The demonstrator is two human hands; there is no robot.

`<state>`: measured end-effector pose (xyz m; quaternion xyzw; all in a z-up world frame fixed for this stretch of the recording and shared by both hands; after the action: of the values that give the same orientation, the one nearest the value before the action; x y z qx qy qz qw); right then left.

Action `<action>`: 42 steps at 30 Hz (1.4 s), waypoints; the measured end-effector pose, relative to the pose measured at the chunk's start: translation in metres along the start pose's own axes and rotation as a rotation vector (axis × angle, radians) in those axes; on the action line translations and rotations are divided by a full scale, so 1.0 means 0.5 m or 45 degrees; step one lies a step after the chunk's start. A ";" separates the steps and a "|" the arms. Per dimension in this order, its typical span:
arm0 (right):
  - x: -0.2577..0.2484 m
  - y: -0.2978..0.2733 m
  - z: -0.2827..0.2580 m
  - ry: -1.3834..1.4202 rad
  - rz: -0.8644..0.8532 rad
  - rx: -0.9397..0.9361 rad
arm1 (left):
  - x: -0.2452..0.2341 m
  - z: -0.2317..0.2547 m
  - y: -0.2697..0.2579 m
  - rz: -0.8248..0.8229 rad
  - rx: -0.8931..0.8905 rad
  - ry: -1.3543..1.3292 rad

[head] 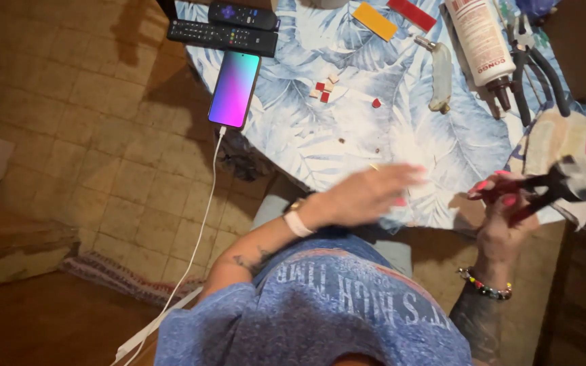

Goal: Cutting small red mosaic tiles using tile nippers and arranging them on a table

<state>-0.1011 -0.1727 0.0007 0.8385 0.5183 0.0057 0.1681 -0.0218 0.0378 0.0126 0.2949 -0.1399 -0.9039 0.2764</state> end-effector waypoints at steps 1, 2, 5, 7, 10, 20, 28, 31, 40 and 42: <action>0.012 0.003 -0.006 0.005 -0.008 0.002 | -0.028 -0.013 -0.008 0.004 -0.007 0.003; 0.024 0.007 -0.009 0.044 -0.012 0.058 | -0.060 -0.027 -0.017 0.151 -0.094 0.313; 0.027 0.013 0.003 0.063 -0.053 0.170 | -0.146 -0.041 -0.040 0.443 -0.365 0.717; 0.025 0.020 0.005 0.038 -0.079 0.218 | -0.181 -0.057 -0.048 0.585 -0.538 0.806; 0.035 0.030 -0.012 0.004 -0.125 0.242 | -0.201 -0.082 -0.045 0.814 -0.543 0.907; 0.032 0.021 0.009 0.030 -0.061 0.192 | -0.197 -0.123 -0.001 0.768 -0.634 1.069; 0.038 0.022 0.005 0.003 -0.111 0.086 | -0.180 -0.124 -0.009 0.748 -0.476 0.965; 0.038 0.026 0.013 0.056 -0.089 0.100 | -0.183 -0.105 -0.003 0.738 -0.397 0.893; 0.046 0.022 -0.007 -0.082 -0.154 0.057 | -0.153 -0.077 -0.013 0.765 -0.507 0.444; 0.044 0.018 -0.001 -0.161 -0.157 0.088 | -0.149 -0.040 -0.008 0.949 -0.517 -0.257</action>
<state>-0.0831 -0.1570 0.0003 0.8089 0.5573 -0.0753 0.1714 0.0389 0.0824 0.0293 0.0742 -0.0826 -0.7759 0.6210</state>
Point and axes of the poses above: each hand's wrist, its own y-axis towards the middle knuckle, its own x-axis out of the palm, z = x × y, the point moved 2 cm from there along y, towards the middle knuckle, and after that the axes turned 9 degrees about -y, right-handed, at the moved point
